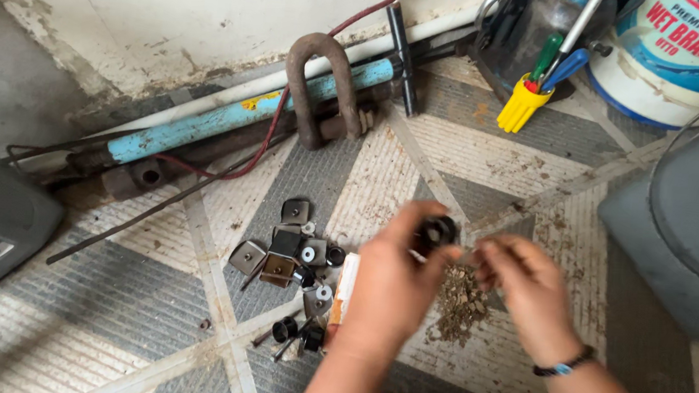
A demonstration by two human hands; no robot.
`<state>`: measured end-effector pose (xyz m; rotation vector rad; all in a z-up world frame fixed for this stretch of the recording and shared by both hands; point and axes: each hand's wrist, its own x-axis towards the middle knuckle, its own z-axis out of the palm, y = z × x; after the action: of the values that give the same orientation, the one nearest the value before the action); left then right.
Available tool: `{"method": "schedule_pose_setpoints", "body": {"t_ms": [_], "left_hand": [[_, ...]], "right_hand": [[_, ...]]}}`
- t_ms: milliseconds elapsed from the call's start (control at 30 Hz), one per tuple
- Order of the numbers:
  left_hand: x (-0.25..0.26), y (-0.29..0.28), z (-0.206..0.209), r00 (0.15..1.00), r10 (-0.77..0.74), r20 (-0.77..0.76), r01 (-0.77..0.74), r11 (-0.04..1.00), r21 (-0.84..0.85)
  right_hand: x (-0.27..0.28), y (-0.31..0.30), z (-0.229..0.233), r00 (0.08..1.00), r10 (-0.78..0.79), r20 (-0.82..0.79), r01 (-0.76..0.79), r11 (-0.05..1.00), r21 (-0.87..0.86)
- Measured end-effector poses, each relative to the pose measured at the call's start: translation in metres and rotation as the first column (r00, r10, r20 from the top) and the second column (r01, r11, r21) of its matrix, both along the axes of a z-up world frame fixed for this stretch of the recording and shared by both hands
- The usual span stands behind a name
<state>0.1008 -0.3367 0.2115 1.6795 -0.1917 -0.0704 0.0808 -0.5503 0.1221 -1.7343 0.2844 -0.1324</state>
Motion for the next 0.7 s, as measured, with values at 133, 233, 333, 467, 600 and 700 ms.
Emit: {"method": "schedule_pose_setpoints", "body": {"t_ms": [133, 233, 333, 467, 600, 700], "left_hand": [[0.016, 0.019, -0.001, 0.965, 0.22, -0.145, -0.223, 0.975, -0.007], [0.028, 0.032, -0.017, 0.923, 0.381, 0.055, -0.378, 0.924, -0.05], [0.037, 0.038, -0.036, 0.898, 0.257, -0.357, -0.383, 0.856, -0.348], [0.042, 0.04, -0.045, 0.819, 0.008, -0.574, -0.455, 0.619, -0.64], [0.041, 0.049, -0.032, 0.735, 0.041, -0.677, -0.58, 0.555, -0.596], [0.039, 0.056, -0.024, 0.736, 0.097, -0.67, -0.612, 0.518, -0.597]], "right_hand": [[0.019, 0.016, -0.034, 0.983, 0.036, -0.182, -0.115, 0.89, -0.442], [0.03, 0.037, -0.05, 0.963, 0.217, -0.157, -0.268, 0.763, -0.588], [0.053, 0.066, -0.075, 0.897, 0.438, 0.065, -0.265, 0.649, -0.713], [0.081, 0.09, -0.104, 0.923, 0.375, 0.09, -0.147, 0.558, -0.817], [0.086, 0.093, -0.099, 0.947, 0.321, -0.034, -0.198, 0.492, -0.848], [0.082, 0.093, -0.079, 0.967, 0.237, -0.09, -0.209, 0.546, -0.811]]}}
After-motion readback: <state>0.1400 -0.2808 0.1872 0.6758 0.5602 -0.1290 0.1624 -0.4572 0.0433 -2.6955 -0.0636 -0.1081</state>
